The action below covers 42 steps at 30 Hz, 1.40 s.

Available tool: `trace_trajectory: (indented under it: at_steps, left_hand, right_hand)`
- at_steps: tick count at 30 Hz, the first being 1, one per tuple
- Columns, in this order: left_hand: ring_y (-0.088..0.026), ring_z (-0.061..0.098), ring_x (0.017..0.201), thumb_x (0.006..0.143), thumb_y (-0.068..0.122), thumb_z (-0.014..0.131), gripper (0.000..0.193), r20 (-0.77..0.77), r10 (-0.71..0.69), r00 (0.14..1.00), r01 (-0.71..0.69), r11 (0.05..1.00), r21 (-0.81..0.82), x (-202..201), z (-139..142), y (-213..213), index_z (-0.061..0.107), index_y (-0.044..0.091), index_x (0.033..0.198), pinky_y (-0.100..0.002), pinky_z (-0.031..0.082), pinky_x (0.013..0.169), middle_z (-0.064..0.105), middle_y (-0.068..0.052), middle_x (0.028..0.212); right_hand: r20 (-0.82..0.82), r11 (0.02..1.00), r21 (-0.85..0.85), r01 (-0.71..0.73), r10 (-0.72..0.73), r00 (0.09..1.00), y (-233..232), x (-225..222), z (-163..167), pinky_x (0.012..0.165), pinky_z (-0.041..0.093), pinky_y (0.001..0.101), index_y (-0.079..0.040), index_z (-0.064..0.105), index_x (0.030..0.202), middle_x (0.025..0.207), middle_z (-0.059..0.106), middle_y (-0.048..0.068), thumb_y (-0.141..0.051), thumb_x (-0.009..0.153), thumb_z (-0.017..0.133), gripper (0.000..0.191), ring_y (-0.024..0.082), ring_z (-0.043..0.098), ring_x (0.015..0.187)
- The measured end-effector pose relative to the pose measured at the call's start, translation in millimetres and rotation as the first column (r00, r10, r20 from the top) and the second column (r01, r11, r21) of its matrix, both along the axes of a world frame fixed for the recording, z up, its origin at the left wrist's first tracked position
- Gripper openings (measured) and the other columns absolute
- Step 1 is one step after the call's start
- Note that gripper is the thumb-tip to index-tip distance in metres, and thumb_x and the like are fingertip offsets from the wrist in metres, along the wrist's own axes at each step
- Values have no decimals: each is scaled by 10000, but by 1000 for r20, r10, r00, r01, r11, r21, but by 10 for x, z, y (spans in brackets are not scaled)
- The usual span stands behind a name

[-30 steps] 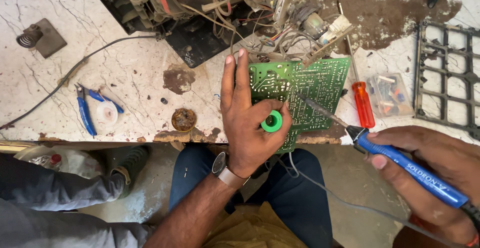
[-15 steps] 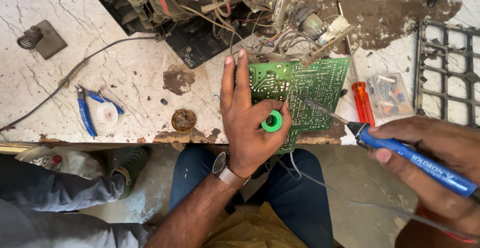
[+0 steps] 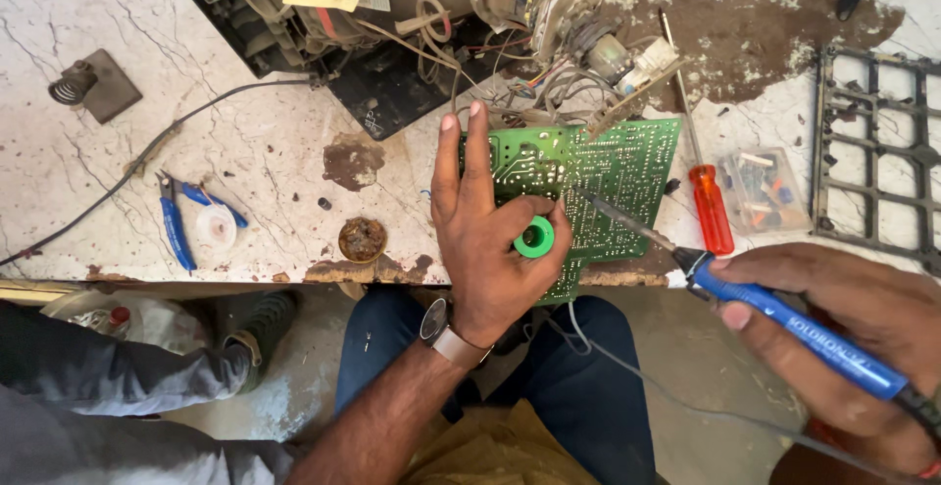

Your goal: The person holds a green circuit board against the workbench and solders components on it using a soldering iron, feeding solder from a spool held in the other hand. They reposition the board and continue soldering different joints across its surface throughout the episode.

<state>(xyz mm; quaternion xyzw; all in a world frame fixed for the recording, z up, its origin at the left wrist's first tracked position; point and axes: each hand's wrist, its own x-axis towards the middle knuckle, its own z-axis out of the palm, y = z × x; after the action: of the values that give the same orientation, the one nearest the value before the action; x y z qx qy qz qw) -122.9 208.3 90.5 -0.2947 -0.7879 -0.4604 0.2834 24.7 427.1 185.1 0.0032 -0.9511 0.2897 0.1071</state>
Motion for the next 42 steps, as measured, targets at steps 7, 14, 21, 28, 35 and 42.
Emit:
trace_trajectory:
  at_steps: [7, 14, 21, 28, 35, 42]
  left_hand:
    - [-441, 235, 1590, 854, 169, 821, 84, -4, 10, 1000, -10, 1000, 4, -4, -58, 3, 768, 115, 816, -496, 273, 1288, 326, -250, 1659]
    - [-488, 314, 1526, 787, 160, 807, 103, -33, 14, 999, -12, 999, 51, -8, 112, -8, 760, 67, 783, -492, 316, 1209, 372, -291, 1612]
    - [-498, 320, 1517, 767, 127, 798, 79, -25, -22, 999, 24, 996, 89, -44, 82, -15, 776, 59, 799, -504, 314, 1200, 401, -298, 1587]
    - [-484, 302, 1533, 776, 125, 792, 76, -13, -37, 999, 38, 993, 109, -39, 46, -26, 769, 53, 784, -519, 292, 1213, 382, -296, 1604]
    - [-475, 275, 1550, 800, 132, 786, 76, 5, -54, 999, 53, 991, 121, -28, 64, -45, 774, 58, 791, -525, 270, 1228, 367, -293, 1618]
    - [-467, 294, 1559, 808, 141, 787, 95, -3, -76, 997, 76, 986, 149, 1, 70, -109, 763, 56, 841, -524, 275, 1250, 352, -297, 1630]
  right_hand:
    - [-229, 999, -24, -36, 30, 973, -99, -18, -158, 767, 598, 258, -56, 752, 1080, 1016, 775, 101, -144, 866, 767, 232, 163, 781, 874]
    - [-278, 990, -130, -46, 9, 961, -39, -46, -356, 832, 590, 277, -90, 789, 1055, 968, 796, 72, -122, 790, 797, 267, 172, 759, 920]
    - [-236, 963, -267, -33, -32, 971, 100, -68, -600, 848, 583, 276, -72, 807, 1059, 972, 781, 71, -107, 786, 813, 276, 181, 767, 930]
    - [-234, 960, -281, -21, -47, 971, 48, -68, -551, 862, 597, 291, -56, 812, 1068, 984, 785, 91, -125, 788, 825, 289, 193, 771, 940]
    - [-195, 935, -326, 143, -215, 957, -34, -68, -572, 800, 613, 325, -27, 807, 980, 915, 781, 130, -104, 699, 815, 291, 230, 780, 859]
    - [-350, 595, -803, -33, -427, 834, -25, 235, -1077, 735, 611, 391, 132, 695, 1083, 976, 741, 275, -30, 845, 682, 289, 340, 755, 767]
